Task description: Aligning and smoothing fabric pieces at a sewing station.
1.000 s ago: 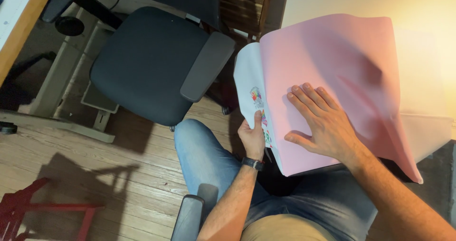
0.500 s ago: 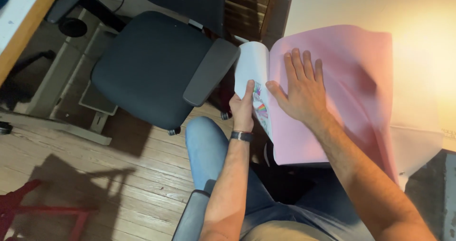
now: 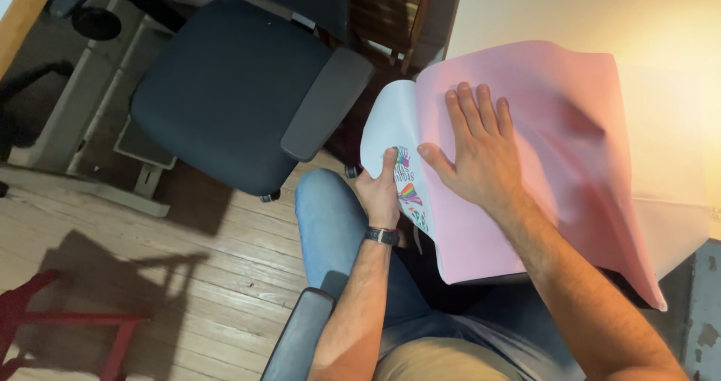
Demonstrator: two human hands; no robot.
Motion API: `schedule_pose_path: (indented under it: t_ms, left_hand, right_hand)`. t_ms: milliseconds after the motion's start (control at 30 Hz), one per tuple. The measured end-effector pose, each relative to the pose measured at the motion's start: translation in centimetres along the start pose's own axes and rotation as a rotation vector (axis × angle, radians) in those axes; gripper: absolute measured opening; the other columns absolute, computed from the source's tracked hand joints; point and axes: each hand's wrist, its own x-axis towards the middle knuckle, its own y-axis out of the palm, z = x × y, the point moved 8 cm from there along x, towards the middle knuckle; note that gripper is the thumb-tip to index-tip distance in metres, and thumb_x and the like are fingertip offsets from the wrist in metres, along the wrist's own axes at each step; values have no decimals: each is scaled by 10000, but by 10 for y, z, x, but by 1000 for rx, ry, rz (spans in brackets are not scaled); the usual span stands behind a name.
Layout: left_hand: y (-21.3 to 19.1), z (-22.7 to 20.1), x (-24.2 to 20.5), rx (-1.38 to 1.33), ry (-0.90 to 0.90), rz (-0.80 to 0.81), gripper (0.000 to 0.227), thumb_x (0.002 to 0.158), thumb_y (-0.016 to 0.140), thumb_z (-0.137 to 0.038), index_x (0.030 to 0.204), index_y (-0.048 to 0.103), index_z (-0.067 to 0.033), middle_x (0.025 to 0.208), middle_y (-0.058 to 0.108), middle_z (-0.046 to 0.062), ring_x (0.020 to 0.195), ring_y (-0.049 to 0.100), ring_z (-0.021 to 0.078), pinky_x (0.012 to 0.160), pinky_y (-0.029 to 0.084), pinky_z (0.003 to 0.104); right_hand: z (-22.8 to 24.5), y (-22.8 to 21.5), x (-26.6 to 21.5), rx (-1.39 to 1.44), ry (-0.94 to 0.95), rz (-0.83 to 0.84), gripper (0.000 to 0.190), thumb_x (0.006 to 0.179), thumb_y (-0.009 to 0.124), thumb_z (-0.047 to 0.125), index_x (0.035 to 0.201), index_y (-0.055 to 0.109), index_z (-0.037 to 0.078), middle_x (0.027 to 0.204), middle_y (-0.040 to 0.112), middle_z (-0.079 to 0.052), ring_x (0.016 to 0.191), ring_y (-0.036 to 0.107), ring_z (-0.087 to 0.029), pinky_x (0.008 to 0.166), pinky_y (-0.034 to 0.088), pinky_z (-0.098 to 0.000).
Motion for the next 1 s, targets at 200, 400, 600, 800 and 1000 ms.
schedule_pose_path:
  t_ms: [200,400,600,800,1000]
  left_hand:
    - [-2,-5,-7,-8,52,65,227,789,921,-198,839,773,-33,746,753,102,675,679,104,639,576,283]
    - [-6,7,-8,13,60,91,216,791,916,-189,813,760,-42,716,749,84,642,665,75,606,561,249]
    - [-11,8,-19,61,48,90,238,805,906,-212,758,748,-41,686,733,79,614,645,82,602,546,245]
    - [-18,20,-22,75,36,94,263,793,921,-236,738,751,-43,666,731,89,605,647,87,589,554,264]
    - [-22,23,-27,108,21,90,265,778,929,-217,731,746,-32,652,722,84,592,628,87,572,534,255]
  right_hand:
    - [3,-7,-12,-24,-24,-28,868,1014,453,680,1573,467,16,1612,442,-222,1505,359,-411,1232,203,-578]
    - [3,-7,-25,-22,-10,-13,806,1047,411,639,1586,450,40,1620,436,-198,1515,355,-388,1252,172,-569]
    - [10,-11,-35,-55,-52,-70,680,1094,423,522,1572,491,44,1608,475,-184,1499,403,-367,1257,189,-538]
    - [10,-10,-48,-69,-58,-92,691,1081,440,536,1560,506,43,1603,490,-171,1505,410,-340,1272,174,-509]
    - [3,-5,-60,-51,11,57,788,1060,372,609,1595,419,32,1643,418,-181,1556,307,-332,1293,107,-502]
